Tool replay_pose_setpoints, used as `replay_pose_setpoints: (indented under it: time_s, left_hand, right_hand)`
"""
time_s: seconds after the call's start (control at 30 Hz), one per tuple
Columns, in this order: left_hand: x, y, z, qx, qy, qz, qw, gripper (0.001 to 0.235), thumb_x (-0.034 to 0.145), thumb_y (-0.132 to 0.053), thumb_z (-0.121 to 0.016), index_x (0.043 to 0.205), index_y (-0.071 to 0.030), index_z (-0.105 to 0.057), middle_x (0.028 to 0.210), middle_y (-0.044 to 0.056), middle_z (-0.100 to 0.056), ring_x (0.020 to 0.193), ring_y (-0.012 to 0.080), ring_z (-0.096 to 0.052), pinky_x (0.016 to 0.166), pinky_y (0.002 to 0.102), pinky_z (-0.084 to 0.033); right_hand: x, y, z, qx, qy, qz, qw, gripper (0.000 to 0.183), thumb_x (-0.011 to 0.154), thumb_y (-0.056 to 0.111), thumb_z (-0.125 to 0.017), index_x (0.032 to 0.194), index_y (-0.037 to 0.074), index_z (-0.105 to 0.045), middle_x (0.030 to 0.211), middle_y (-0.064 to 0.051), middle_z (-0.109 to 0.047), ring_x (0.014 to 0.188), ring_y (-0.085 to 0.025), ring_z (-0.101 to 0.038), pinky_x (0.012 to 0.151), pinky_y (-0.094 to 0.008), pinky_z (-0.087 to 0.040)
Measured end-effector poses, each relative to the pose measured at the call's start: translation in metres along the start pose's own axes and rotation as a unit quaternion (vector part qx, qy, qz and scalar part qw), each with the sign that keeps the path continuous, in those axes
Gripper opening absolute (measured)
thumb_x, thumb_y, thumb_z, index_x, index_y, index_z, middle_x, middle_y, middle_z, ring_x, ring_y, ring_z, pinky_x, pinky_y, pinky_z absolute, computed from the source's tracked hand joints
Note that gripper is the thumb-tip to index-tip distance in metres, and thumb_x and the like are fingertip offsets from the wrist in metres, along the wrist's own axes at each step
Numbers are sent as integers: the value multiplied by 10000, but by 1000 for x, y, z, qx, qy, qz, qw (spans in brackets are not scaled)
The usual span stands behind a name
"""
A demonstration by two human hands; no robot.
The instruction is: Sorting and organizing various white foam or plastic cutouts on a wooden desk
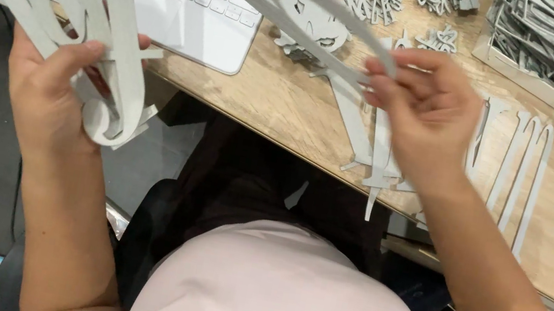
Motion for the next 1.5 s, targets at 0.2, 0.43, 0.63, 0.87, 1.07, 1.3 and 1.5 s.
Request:
replay_pose_setpoints:
  time_s: [0.2,0.43,0.63,0.87,1.07,1.3,1.5]
  left_hand:
    - [-15,4,-6,-187,-7,107,977,631,869,-190,-533,1480,-36,-516,1208,193,-706,869,410,-764,676,429,-686]
    - [-24,33,-45,-248,175,138,943,496,1100,-257,-322,1461,38,-492,1195,224,-720,1042,392,-757,855,451,-689]
    - [-35,51,-95,-133,153,197,959,529,1010,-133,-511,1531,-82,-433,1241,151,-720,1028,309,-747,837,465,-687]
    - [-42,104,-129,-178,190,196,945,418,1014,-47,-608,1407,-142,-501,1147,47,-684,879,176,-670,638,328,-605]
    - [-50,110,-150,-166,212,215,939,443,1007,-56,-639,1423,-148,-515,1159,37,-710,865,150,-644,625,303,-557]
    - [-54,91,-159,-229,190,262,918,418,1082,-299,-491,1462,-124,-473,1307,84,-663,1101,255,-712,903,509,-641]
    - [-56,90,-164,-238,161,251,924,244,1069,-204,-543,1291,-104,-553,1252,65,-705,1050,251,-749,842,474,-680]
  right_hand:
    - [-17,-22,-58,-445,210,273,826,373,1053,33,-515,1425,27,-540,882,-90,-554,744,-224,-545,575,-331,-465]
    - [-38,-25,-50,-401,234,238,853,512,841,127,-602,1343,81,-689,1354,-157,-695,1303,-356,-638,1092,-519,-519]
    - [13,17,-41,-196,146,-106,964,297,942,279,-696,1135,62,-762,1026,-90,-785,751,-112,-665,585,-216,-548]
    - [19,-44,-28,28,74,-167,983,284,807,98,-894,954,-22,-684,702,-48,-638,561,-57,-603,425,-159,-520]
    - [12,-60,-12,28,53,-172,983,292,789,75,-896,884,53,-621,692,-27,-641,597,-45,-585,468,-171,-482]
    - [10,-33,4,96,6,-212,972,238,831,9,-827,946,55,-624,736,-51,-701,614,-94,-688,553,-201,-577]
    - [-4,-45,33,165,-39,-251,953,250,846,-3,-756,1059,50,-636,814,-66,-728,682,-124,-739,639,-246,-634]
Point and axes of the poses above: each hand's wrist, its own x-axis towards the middle knuckle, its own z-axis out of the back of the hand, y = z × x, the point moved 4 cm from there along x, towards the middle knuckle
